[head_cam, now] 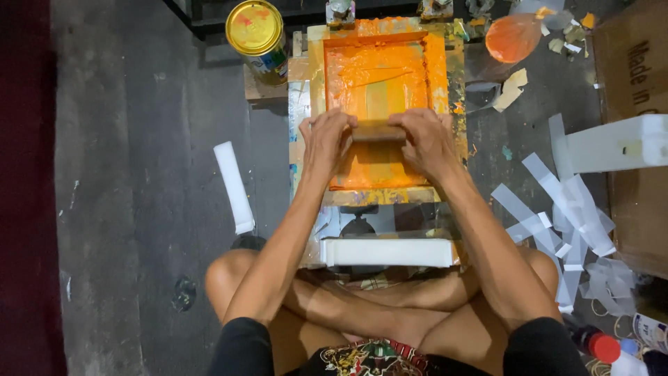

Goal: The person sits cross-legged on the floor and uses a squeegee to spread orange ink across a screen printing frame. They then lift the frame to reveal a white rectangular object underneath, which they inspect and handle with their hands.

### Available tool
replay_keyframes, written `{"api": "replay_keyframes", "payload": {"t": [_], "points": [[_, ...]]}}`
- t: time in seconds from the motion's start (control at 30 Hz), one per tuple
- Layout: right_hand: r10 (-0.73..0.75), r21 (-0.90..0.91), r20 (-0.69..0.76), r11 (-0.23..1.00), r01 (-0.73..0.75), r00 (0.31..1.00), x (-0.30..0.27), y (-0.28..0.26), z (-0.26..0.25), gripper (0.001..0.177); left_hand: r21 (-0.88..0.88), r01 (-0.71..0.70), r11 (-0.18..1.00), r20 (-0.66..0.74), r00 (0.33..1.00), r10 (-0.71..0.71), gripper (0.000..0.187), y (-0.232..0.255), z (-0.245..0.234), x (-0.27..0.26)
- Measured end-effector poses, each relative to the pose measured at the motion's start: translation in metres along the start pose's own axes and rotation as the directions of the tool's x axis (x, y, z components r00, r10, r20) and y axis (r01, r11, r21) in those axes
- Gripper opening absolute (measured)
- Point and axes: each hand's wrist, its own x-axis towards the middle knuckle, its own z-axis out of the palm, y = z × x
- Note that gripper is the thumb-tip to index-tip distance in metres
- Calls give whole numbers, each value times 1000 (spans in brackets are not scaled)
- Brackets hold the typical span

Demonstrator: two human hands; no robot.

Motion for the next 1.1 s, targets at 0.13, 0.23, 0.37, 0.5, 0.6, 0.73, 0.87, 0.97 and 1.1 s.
{"api": "replay_keyframes", "payload": {"t": [0.13,0.23,0.37,0.5,0.6,0.73,0.87,0.97,1.1], "points": [[-51,-35,2,998,51,999,-37,-26,-11,17,-65,-28,997,45,999,31,25,18,-23,-36],[-44,37,-42,998,46,998,-60,-39,-14,18,-55,-22,998,88,996,27,28,30,-34,-55],[-41,4,-89,999,42,995,-84,-40,-10,9,-109,7,994,137,991,8,23,47,-48,-74],[-6,50,-23,999,7,1000,-101,-54,-21,6,-148,66,987,163,986,-42,20,60,-53,-89],[27,108,6,994,-28,1000,-103,-53,-20,7,-130,88,988,173,983,-65,17,68,-59,-94],[44,83,18,996,-46,999,-104,-54,-20,8,-152,98,984,164,984,-73,16,72,-65,-94],[46,86,23,995,-48,999,-102,-48,-14,10,-159,103,982,181,981,-73,17,74,-70,-93],[37,39,7,999,-37,999,-93,-44,-12,15,-178,112,978,192,978,-77,21,71,-68,-84],[30,-13,-9,999,-30,1000,-69,-20,2,30,-147,70,987,154,987,-47,25,57,-53,-65]]}}
